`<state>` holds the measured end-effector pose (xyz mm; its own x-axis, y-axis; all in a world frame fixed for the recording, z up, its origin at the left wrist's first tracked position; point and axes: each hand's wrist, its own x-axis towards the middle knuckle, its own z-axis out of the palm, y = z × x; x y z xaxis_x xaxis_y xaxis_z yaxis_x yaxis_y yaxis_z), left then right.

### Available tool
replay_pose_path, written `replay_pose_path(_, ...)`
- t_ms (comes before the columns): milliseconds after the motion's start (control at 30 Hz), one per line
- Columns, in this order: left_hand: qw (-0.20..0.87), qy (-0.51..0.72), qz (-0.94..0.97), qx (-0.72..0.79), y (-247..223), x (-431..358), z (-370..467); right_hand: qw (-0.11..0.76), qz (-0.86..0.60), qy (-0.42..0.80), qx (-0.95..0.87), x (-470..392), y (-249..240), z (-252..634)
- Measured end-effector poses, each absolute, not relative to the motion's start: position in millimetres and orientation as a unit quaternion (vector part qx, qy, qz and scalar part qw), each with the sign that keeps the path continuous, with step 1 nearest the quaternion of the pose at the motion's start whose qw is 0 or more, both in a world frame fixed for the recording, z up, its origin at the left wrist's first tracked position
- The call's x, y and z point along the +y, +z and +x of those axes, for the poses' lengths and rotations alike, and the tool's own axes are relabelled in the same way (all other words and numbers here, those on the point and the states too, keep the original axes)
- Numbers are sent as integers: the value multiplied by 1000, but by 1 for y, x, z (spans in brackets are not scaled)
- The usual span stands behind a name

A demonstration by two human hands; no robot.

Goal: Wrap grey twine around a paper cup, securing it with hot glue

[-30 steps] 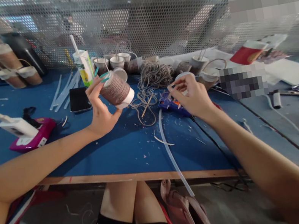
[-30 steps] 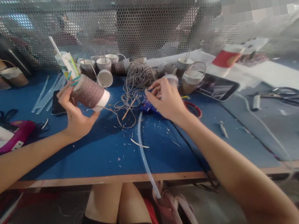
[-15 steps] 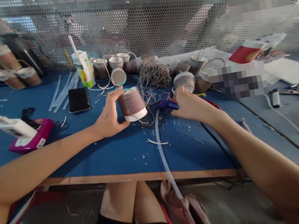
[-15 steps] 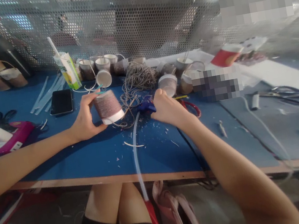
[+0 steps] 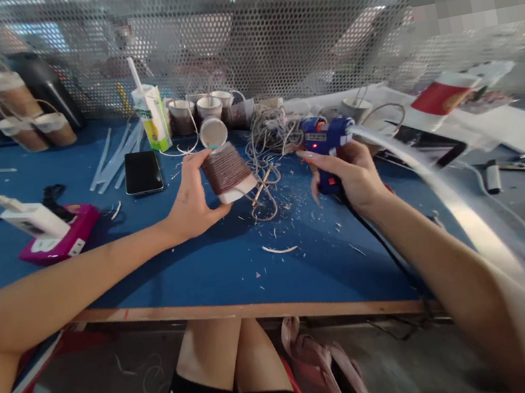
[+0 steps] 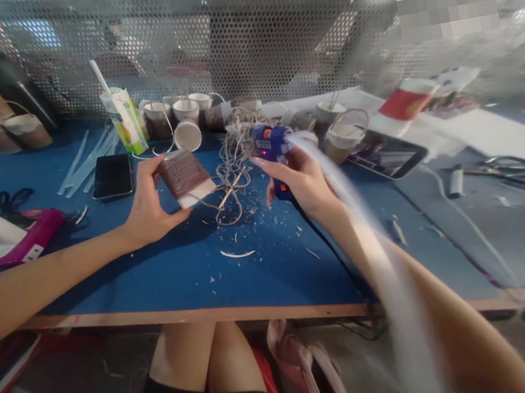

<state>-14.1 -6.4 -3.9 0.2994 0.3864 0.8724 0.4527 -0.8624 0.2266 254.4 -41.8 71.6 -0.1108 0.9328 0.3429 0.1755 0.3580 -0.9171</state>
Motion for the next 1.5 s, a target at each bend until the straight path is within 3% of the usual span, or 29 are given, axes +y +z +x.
replay_pose_path(100,32,-544,-788,-287,-6,-4,-16,474,-392,482,-624,-49,74,245)
replay_pose_path(200,27,-551,-778,-301,-7,-3,-17,458,-385,518,-611,-56,78,239)
replay_pose_path(400,35,-545,-775,-318,-2,-7,-16,464,-401,490,-619,-66,80,236)
replay_pose_path(1000,50,-536,-775,-330,0,-10,-14,370,-463,488,-641,-67,73,230)
replay_pose_path(1500,64,-528,-778,-335,3,-12,-14,369,-487,469,-638,-67,73,230)
